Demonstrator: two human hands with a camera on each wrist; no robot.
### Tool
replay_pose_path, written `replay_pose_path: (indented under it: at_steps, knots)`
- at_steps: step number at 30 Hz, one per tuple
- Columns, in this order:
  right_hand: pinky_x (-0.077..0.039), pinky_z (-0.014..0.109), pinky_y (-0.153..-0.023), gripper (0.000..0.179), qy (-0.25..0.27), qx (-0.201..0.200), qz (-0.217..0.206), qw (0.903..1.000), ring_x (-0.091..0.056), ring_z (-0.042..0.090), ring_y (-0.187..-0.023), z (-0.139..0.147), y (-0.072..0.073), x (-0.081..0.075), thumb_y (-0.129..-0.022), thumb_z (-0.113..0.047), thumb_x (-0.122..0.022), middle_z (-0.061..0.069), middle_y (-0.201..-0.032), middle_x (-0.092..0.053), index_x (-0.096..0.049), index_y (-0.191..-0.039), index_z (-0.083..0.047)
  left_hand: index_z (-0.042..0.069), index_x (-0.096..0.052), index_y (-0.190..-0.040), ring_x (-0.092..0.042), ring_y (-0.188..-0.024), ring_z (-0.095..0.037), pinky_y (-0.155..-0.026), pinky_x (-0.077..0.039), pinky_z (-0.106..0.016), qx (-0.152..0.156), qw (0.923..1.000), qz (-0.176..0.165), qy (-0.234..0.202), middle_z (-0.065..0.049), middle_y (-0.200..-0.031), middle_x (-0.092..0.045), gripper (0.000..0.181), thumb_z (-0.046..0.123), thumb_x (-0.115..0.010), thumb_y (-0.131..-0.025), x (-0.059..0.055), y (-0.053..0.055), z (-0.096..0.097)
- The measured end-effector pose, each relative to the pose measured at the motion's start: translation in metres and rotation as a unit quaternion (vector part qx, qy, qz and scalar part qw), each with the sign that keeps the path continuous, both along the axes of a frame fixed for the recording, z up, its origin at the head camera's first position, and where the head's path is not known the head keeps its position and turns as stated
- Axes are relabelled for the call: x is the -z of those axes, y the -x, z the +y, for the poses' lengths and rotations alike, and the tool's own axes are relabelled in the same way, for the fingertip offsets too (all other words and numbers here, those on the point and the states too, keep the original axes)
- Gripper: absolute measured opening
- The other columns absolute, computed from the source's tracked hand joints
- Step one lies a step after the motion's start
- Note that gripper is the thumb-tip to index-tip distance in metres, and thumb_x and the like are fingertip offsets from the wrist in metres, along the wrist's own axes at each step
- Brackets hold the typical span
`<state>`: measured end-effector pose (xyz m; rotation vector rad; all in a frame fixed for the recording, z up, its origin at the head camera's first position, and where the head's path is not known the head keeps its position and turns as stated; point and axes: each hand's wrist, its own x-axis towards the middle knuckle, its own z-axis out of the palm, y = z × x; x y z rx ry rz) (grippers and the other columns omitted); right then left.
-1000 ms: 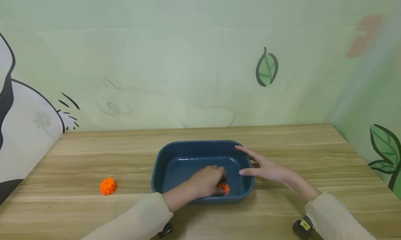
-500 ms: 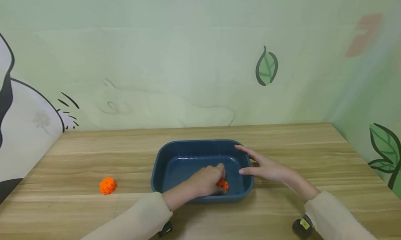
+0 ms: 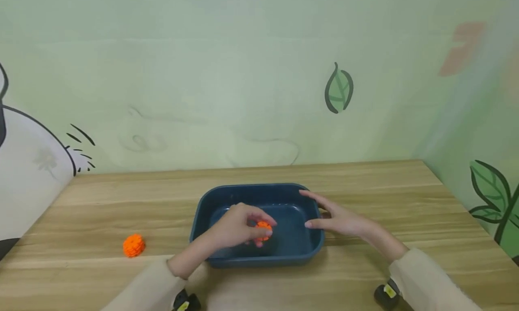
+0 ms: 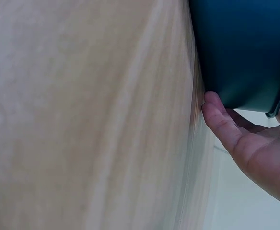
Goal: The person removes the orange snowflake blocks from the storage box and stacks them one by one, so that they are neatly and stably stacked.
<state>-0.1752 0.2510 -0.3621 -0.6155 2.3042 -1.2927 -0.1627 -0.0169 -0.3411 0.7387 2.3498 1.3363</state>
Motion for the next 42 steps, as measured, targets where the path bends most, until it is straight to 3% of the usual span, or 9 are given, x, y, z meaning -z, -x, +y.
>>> replay_pose_path:
  at_steps: [3,8,12,21,30,36,42]
  knots:
    - [-0.024,0.060,-0.100,0.069,0.001,0.000,0.007,1.0000,-0.008,0.050,-0.131,0.000,0.000,0.000,-0.090,-0.022,-0.057,0.022,-0.149,-0.004,-0.016,-0.146,-0.017,0.004,-0.069,-0.100,-0.064,-0.058,-0.017,-0.051,-0.051,-0.028,-0.041,0.9983,-0.039,-0.010,-0.002,-0.073,-0.067,0.025,0.011,-0.073,-0.076,-0.004,-0.001,-0.022]
    - [-0.021,0.061,-0.100,0.069,0.004,-0.003,0.015,0.9999,-0.006,0.050,-0.132,0.000,0.000,0.001,-0.090,-0.022,-0.057,0.022,-0.149,-0.004,-0.017,-0.146,-0.016,0.004,-0.065,-0.108,-0.061,-0.062,-0.021,-0.054,-0.051,-0.030,-0.078,0.9941,-0.069,-0.031,-0.007,-0.098,-0.065,0.039,0.008,-0.077,-0.071,-0.009,-0.002,-0.058]
    - [-0.021,0.060,-0.100,0.069,0.007,-0.004,0.016,0.9998,-0.006,0.049,-0.132,0.000,0.001,0.002,-0.090,-0.022,-0.057,0.022,-0.150,-0.004,-0.016,-0.146,-0.016,0.003,-0.061,-0.115,-0.060,-0.065,-0.020,-0.055,-0.052,-0.032,-0.096,0.9912,-0.082,-0.041,-0.011,-0.112,-0.060,0.044,0.004,-0.074,-0.072,-0.012,-0.004,-0.080]
    - [-0.021,0.060,-0.101,0.070,0.014,-0.003,0.006,0.9999,-0.006,0.048,-0.132,0.000,0.000,0.002,-0.090,-0.022,-0.057,0.021,-0.150,-0.003,-0.016,-0.146,-0.016,0.003,-0.057,-0.119,-0.057,-0.069,-0.018,-0.059,-0.053,-0.036,-0.133,0.9873,-0.081,-0.030,-0.014,-0.113,-0.059,0.045,0.002,-0.069,-0.076,-0.017,-0.012,-0.114]
    - [-0.024,0.060,-0.100,0.070,0.018,-0.005,-0.002,0.9998,-0.007,0.050,-0.132,0.000,0.001,0.003,-0.091,-0.021,-0.057,0.021,-0.150,-0.001,-0.015,-0.146,-0.016,-0.004,-0.055,-0.119,-0.055,-0.075,-0.019,-0.060,-0.049,-0.026,-0.171,0.9819,-0.071,-0.039,-0.017,-0.101,-0.059,0.047,-0.005,-0.063,-0.073,-0.016,-0.017,-0.147]
    - [-0.023,0.059,-0.101,0.071,0.019,-0.001,-0.004,0.9998,-0.009,0.047,-0.132,-0.001,0.000,0.002,-0.090,-0.022,-0.057,0.021,-0.150,-0.003,-0.015,-0.146,-0.015,0.000,-0.056,-0.119,-0.055,-0.081,-0.019,-0.065,-0.048,-0.026,-0.194,0.9798,-0.049,0.009,-0.017,-0.112,-0.059,0.046,0.005,-0.069,-0.076,-0.014,-0.018,-0.170]
    - [-0.023,0.059,-0.101,0.071,0.014,0.004,-0.007,0.9999,-0.009,0.047,-0.132,0.000,0.001,0.002,-0.090,-0.023,-0.057,0.021,-0.150,-0.003,-0.015,-0.146,-0.016,0.005,-0.062,-0.114,-0.054,-0.091,-0.020,-0.070,-0.046,-0.028,-0.217,0.9733,0.015,0.073,-0.009,-0.109,-0.063,0.043,0.021,-0.074,-0.075,-0.008,-0.018,-0.189]
